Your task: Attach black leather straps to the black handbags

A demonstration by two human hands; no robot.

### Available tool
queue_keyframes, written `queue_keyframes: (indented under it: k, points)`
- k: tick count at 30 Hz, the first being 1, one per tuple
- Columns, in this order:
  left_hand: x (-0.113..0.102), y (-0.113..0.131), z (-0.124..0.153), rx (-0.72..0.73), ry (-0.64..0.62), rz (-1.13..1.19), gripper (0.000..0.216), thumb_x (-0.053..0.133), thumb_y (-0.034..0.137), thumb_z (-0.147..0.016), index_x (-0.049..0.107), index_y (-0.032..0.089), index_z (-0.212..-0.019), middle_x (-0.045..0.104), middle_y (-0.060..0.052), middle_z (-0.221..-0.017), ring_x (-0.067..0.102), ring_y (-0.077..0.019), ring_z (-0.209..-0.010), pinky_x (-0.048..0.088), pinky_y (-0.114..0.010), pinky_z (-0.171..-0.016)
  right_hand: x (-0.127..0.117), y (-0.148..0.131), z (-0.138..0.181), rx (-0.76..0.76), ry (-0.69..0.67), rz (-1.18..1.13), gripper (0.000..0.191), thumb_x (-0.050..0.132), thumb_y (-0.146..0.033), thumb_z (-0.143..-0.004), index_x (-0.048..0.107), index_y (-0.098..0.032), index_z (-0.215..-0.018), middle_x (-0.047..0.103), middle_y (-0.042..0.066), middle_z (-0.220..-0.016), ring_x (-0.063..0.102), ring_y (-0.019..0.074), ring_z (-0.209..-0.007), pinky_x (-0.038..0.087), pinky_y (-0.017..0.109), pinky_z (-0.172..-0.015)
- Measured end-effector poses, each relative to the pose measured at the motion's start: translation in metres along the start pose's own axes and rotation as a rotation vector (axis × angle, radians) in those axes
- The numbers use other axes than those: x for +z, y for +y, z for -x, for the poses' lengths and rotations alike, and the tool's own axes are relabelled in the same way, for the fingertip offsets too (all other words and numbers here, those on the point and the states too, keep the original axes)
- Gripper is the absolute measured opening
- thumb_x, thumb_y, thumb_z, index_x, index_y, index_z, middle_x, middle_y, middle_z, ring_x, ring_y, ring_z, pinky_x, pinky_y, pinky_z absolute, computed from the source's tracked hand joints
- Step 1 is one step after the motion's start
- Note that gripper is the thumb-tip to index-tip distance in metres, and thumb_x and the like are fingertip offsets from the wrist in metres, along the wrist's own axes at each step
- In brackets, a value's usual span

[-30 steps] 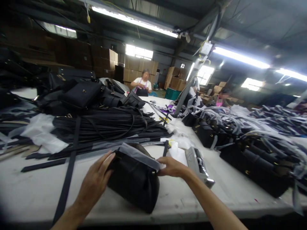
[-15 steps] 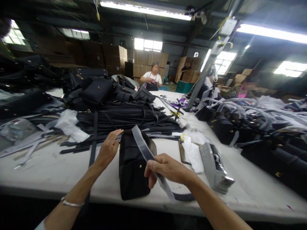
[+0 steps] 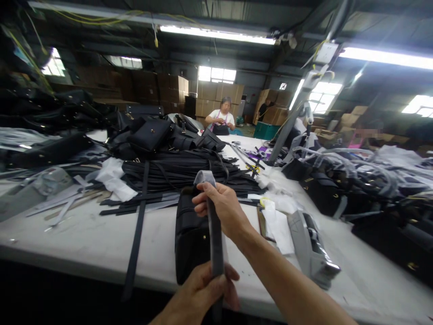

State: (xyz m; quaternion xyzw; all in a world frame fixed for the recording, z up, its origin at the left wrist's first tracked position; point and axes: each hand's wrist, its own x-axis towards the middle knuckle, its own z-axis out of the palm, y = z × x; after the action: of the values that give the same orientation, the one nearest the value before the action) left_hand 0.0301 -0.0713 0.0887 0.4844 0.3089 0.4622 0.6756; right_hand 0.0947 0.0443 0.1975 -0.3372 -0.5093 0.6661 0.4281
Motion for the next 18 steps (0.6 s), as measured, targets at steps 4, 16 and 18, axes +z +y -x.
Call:
queue_keyframes:
  k: [4, 16, 18]
  points:
    - [-0.005, 0.015, -0.002, 0.016, 0.154, 0.239, 0.046, 0.056, 0.058, -0.086, 0.059, 0.012, -0.091, 0.068, -0.005, -0.063, 0.063, -0.0154, -0.057, 0.047, -0.026, -0.062, -0.031, -0.001, 0.001, -0.026, -0.067, 0.096, 0.046, 0.068, -0.056, -0.079, 0.066, -0.016, -0.101, 0.072, 0.008, -0.091, 0.066, 0.0159, -0.075, 0.052, 0.027, -0.068]
    - [-0.021, 0.079, -0.039, 0.24, 0.24, 0.179, 0.03, 0.048, 0.043, -0.095, 0.058, 0.015, -0.098, 0.075, -0.01, -0.089, 0.071, -0.0216, -0.084, 0.05, -0.032, -0.08, -0.039, 0.067, 0.075, 0.406, -0.53, 0.3, 0.037, 0.078, -0.046, -0.07, 0.073, -0.012, -0.085, 0.061, -0.001, -0.064, 0.053, 0.0071, -0.049, 0.041, 0.017, -0.046]
    - [-0.027, 0.081, -0.04, 0.302, 0.233, 0.005, 0.035, 0.039, 0.045, -0.098, 0.056, 0.016, -0.108, 0.073, -0.011, -0.101, 0.069, -0.0225, -0.095, 0.049, -0.034, -0.086, -0.039, 0.062, 0.071, 0.336, -0.473, 0.281, 0.041, 0.073, -0.051, -0.074, 0.073, -0.011, -0.082, 0.062, 0.0, -0.058, 0.054, 0.0081, -0.047, 0.044, 0.018, -0.047]
